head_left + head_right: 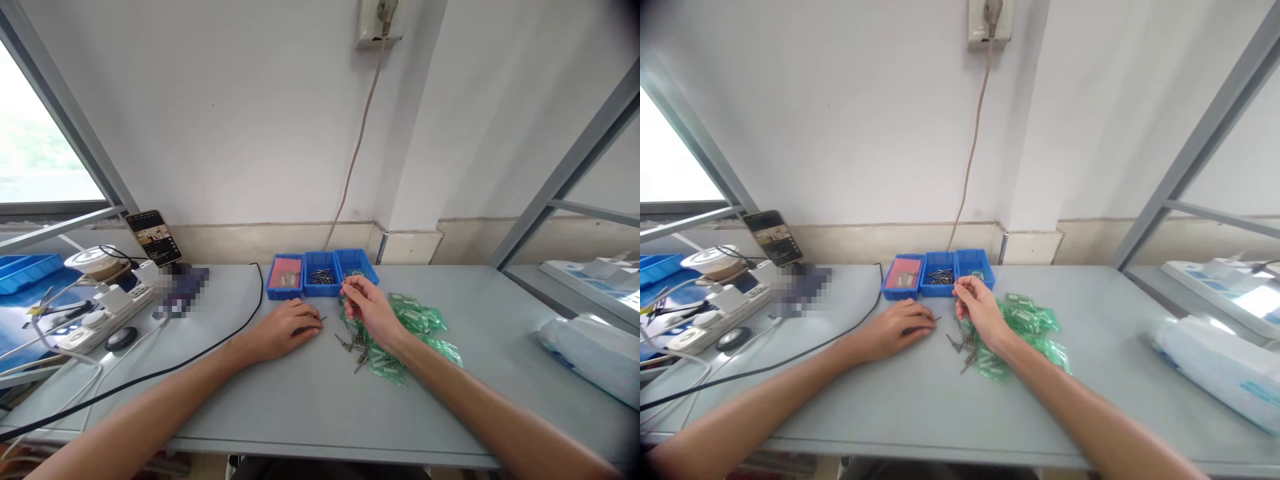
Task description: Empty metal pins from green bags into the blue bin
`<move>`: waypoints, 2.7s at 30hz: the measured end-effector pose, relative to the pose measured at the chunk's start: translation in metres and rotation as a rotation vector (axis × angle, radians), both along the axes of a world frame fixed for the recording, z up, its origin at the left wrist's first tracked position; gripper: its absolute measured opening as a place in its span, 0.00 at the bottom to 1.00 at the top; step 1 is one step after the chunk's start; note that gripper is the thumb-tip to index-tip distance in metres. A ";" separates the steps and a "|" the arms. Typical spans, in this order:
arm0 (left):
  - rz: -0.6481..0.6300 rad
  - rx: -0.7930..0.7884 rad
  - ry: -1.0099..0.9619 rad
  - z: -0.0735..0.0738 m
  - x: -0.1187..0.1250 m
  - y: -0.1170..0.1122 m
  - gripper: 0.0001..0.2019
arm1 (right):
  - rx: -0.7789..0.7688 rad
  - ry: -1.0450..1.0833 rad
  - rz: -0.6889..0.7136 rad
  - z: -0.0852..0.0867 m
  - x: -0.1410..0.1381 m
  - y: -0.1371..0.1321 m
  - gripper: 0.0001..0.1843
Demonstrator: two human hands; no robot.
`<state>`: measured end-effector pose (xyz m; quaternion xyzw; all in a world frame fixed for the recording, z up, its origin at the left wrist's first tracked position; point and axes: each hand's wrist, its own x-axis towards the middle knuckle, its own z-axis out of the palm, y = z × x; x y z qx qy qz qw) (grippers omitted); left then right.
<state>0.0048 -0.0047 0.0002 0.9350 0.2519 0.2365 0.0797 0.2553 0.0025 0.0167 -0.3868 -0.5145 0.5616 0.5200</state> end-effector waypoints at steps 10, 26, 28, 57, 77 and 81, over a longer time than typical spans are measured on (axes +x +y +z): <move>0.016 0.009 0.022 -0.002 -0.002 0.000 0.12 | 0.387 -0.495 -0.123 0.003 0.002 -0.007 0.10; 0.024 -0.034 -0.003 0.000 -0.001 -0.002 0.11 | -0.092 -0.031 0.087 0.005 0.007 -0.008 0.18; 0.032 -0.043 -0.003 0.001 -0.001 -0.002 0.11 | -0.134 -0.004 0.133 0.009 0.006 -0.009 0.17; 0.020 0.014 0.033 -0.004 0.016 0.011 0.08 | -0.249 -0.019 0.249 0.017 -0.005 0.009 0.17; 0.053 -0.080 -0.093 -0.012 0.002 0.009 0.08 | 0.014 -0.194 0.003 -0.002 0.000 0.009 0.16; 0.065 -0.061 -0.090 -0.013 0.002 0.008 0.08 | 0.027 -0.241 -0.039 -0.005 0.000 0.010 0.17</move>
